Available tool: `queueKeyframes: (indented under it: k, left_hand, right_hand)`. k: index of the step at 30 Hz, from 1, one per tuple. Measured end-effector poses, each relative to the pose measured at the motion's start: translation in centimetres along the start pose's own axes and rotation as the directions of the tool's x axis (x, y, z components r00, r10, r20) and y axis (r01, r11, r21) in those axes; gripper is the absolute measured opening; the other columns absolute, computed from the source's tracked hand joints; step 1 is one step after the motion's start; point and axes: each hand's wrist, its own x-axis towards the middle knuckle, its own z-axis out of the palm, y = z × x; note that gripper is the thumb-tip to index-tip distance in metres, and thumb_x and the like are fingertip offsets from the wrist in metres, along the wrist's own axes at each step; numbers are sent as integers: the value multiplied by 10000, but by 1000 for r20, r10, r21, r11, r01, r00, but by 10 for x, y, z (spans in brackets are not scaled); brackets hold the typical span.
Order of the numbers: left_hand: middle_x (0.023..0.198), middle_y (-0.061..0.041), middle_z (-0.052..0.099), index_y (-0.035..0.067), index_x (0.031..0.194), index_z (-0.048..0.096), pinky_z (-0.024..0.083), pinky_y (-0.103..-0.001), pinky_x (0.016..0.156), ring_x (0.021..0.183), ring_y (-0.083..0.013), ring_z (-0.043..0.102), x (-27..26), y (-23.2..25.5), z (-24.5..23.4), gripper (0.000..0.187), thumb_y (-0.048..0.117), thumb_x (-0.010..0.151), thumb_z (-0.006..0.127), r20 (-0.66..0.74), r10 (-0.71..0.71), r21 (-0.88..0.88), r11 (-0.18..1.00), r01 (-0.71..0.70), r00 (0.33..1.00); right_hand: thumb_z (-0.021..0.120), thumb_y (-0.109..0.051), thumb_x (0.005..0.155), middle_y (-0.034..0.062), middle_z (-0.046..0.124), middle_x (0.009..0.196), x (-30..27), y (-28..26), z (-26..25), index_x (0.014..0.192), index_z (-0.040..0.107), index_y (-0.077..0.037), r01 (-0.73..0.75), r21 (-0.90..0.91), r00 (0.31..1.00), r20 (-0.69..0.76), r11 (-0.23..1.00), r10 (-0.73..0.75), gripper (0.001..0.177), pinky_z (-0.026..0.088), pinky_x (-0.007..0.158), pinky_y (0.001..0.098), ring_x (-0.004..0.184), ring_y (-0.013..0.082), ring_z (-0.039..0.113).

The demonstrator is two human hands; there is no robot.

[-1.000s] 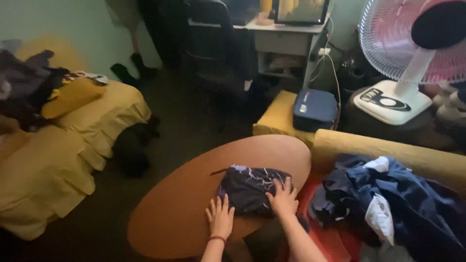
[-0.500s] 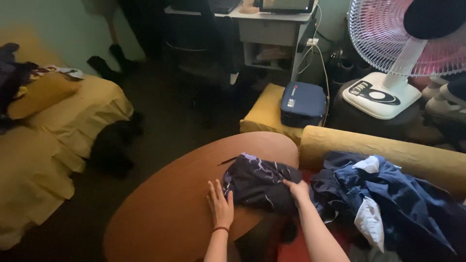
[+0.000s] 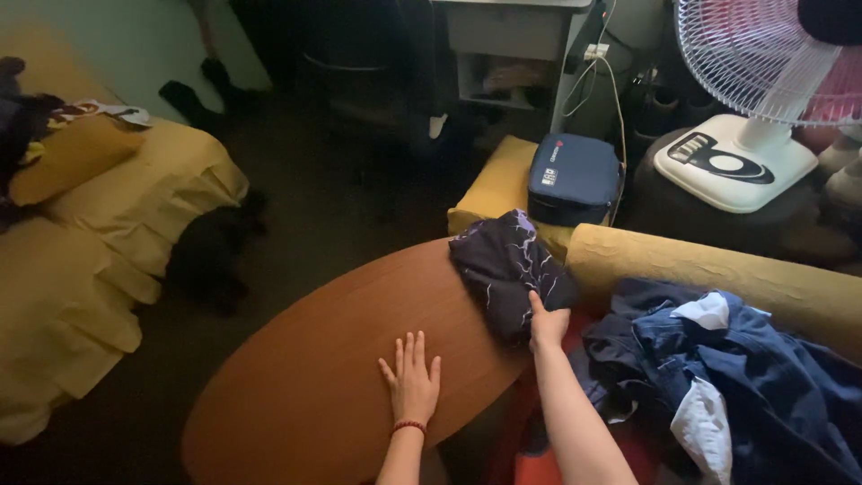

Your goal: Folding a pair of shorts on an oval table.

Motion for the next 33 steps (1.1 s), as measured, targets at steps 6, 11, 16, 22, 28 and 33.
queueKeyframes:
  k: [6, 11, 16, 22, 28, 33]
  left_hand:
    - [1642, -83, 278, 186, 1540, 390, 27, -628, 1214, 1539, -286, 176, -2, 12, -13, 594, 485, 1028, 429, 77, -21, 62, 998, 16, 997]
    - [1643, -82, 266, 176, 1511, 444, 15, -627, 1213, 1532, -287, 160, -3, 11, -17, 610, 499, 994, 468, 72, -20, 54, 998, 16, 997]
    - [1647, -85, 253, 162, 1515, 431, 5, -639, 1208, 1538, -294, 146, -2, 14, -23, 612, 492, 1002, 477, 108, -25, 43, 999, 20, 994]
    - [1639, -98, 252, 173, 1512, 435, 13, -645, 1205, 1533, -303, 146, 2, 15, -25, 618, 504, 993, 481, 146, -44, 66, 997, 35, 988]
    - [1633, -100, 272, 171, 1499, 450, 34, -665, 1195, 1525, -310, 170, 0, 13, -26, 608, 503, 991, 481, 99, -16, 73, 997, 9, 995]
    - [1628, -100, 269, 172, 1501, 438, 33, -668, 1191, 1522, -318, 161, 1, 11, -25, 619, 504, 982, 492, 112, -16, 81, 997, 6, 994]
  right_hand:
    - [950, -513, 693, 303, 481, 1432, -39, -76, -6, 1469, 339, 63, -206, -577, 979, -128, 790, 161, 1143, 401, 1102, 485, 1320, 425, 485]
    - [793, -525, 785, 292, 252, 1686, -72, -126, 0, 1658, 293, -7, 474, -706, 826, 148, 526, -544, 1131, 253, 1225, 650, 1538, 483, 272]
    - [635, -750, 806, 210, 201, 1684, -70, -114, 22, 1575, 396, -222, 634, -769, 719, 547, 81, -430, 963, 158, 1196, 700, 1529, 517, 130]
    - [571, -875, 722, 85, 47, 1716, -56, -134, 28, 1576, 274, -448, 706, -709, 704, 700, -8, 118, 1000, 65, 1102, 804, 1508, 560, -64]
    - [571, -884, 717, 70, 19, 1724, -60, -143, 24, 1584, 235, -468, 756, -652, 651, 737, -63, 181, 1018, 52, 1094, 813, 1511, 564, -92]
    - [546, -880, 739, 48, 12, 1731, -64, -145, 26, 1592, 225, -475, 751, -656, 657, 729, -80, 192, 997, 53, 1099, 814, 1514, 564, -89]
